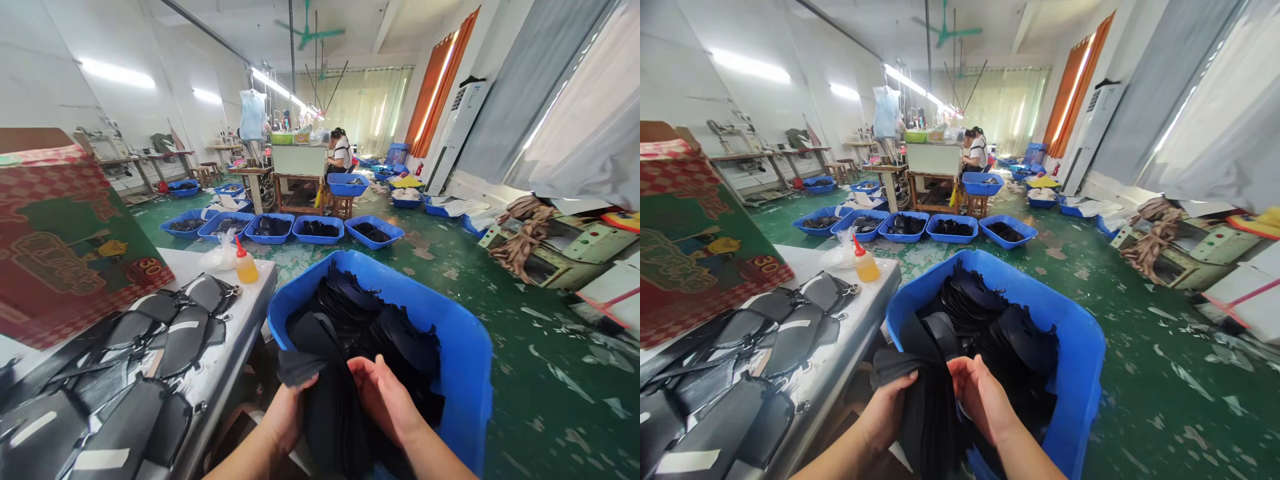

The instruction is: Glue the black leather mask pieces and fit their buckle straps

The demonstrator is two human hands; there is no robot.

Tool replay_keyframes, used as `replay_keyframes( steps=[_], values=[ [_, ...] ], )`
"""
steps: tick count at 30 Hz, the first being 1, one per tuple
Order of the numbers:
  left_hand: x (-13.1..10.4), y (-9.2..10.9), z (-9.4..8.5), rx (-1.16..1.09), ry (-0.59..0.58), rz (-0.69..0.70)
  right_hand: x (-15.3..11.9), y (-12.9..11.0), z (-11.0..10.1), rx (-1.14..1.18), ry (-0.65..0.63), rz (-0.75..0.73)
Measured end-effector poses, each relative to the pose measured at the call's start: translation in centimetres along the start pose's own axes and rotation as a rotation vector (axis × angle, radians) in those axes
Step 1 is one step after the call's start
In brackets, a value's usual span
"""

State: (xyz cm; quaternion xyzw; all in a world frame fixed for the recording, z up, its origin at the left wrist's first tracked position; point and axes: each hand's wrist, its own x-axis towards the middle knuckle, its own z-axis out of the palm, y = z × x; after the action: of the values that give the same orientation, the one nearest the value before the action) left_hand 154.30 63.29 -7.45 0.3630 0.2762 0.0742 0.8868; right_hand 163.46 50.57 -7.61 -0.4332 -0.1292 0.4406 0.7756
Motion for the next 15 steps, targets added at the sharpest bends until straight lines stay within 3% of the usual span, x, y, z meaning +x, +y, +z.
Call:
replay_keyframes(
  steps=[2,5,8,11,15],
  values=[
    [0.2,0.0,-0.2,-0.009,-0.041,-0.016,0.3,0.3,0.5,0.072,-0.003,0.066],
    [0.7,-0.1,-0.2,0.1,0.002,0.095,0.8,1.3,1.7,0.106,-0.025,0.143],
    [1.0,-0.3,-0.1,0.166,0.151,0.176,1.4,2.1,2.5,0.069,0.121,0.026],
    [0.6,-0.1,0.2,0.11,0.194,0.138,2.3,2.4,2.8,-0.054,0.282,-0.123],
    [-0.3,0.7,0.7,0.048,0.214,0.086,3.1,2.2,2.6,-0.127,0.296,-0.172]
  ],
)
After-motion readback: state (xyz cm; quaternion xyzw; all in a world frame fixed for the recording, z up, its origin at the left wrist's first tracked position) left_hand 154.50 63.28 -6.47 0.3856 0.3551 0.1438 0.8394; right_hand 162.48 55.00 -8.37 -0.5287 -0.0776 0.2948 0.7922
